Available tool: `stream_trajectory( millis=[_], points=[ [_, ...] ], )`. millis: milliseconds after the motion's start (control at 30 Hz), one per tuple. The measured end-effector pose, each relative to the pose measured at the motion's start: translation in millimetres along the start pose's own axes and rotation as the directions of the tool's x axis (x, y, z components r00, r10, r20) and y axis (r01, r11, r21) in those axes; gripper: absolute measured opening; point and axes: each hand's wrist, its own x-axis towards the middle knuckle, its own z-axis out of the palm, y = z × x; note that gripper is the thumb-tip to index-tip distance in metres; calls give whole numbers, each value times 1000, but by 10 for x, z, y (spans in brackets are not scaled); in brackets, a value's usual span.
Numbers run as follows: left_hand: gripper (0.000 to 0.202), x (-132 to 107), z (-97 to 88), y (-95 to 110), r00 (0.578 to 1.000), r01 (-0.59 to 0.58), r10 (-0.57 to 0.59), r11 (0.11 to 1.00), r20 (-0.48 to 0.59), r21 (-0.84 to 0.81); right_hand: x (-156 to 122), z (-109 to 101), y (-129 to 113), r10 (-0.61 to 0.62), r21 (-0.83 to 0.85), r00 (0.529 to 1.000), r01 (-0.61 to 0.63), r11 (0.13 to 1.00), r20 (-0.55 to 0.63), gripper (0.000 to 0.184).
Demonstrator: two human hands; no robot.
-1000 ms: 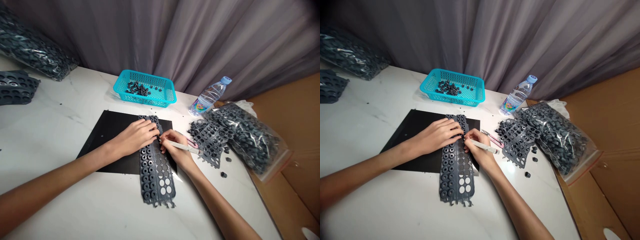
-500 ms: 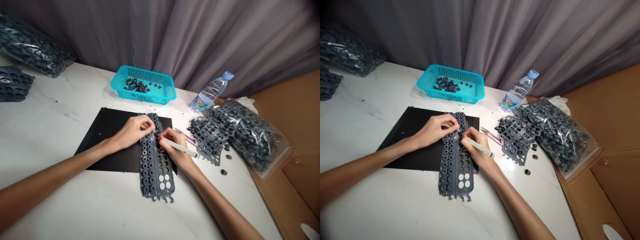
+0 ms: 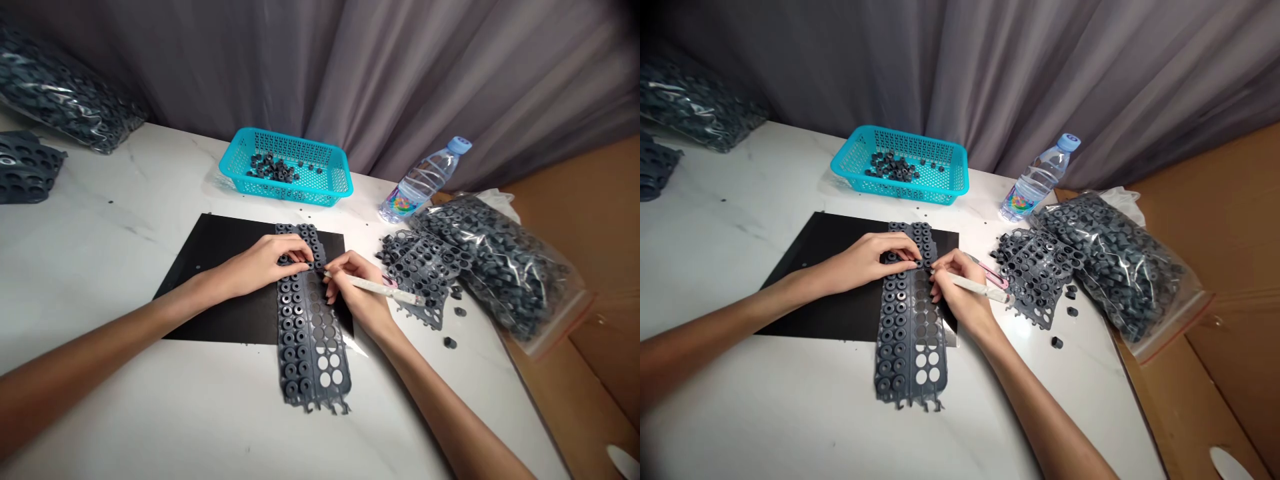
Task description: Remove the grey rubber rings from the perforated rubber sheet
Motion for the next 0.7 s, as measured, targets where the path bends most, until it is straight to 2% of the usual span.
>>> stream_trajectory(
  millis=[200, 700],
  points=[
    [16, -26, -4, -12, 998, -55, 53, 991, 23, 121, 9, 13, -25, -8, -9, 998, 8, 1000, 56, 12],
    [18, -35, 7, -36, 998, -57, 52, 987, 44, 148, 17, 8, 24, -25, -31, 997, 27, 999, 80, 11]
  ],
)
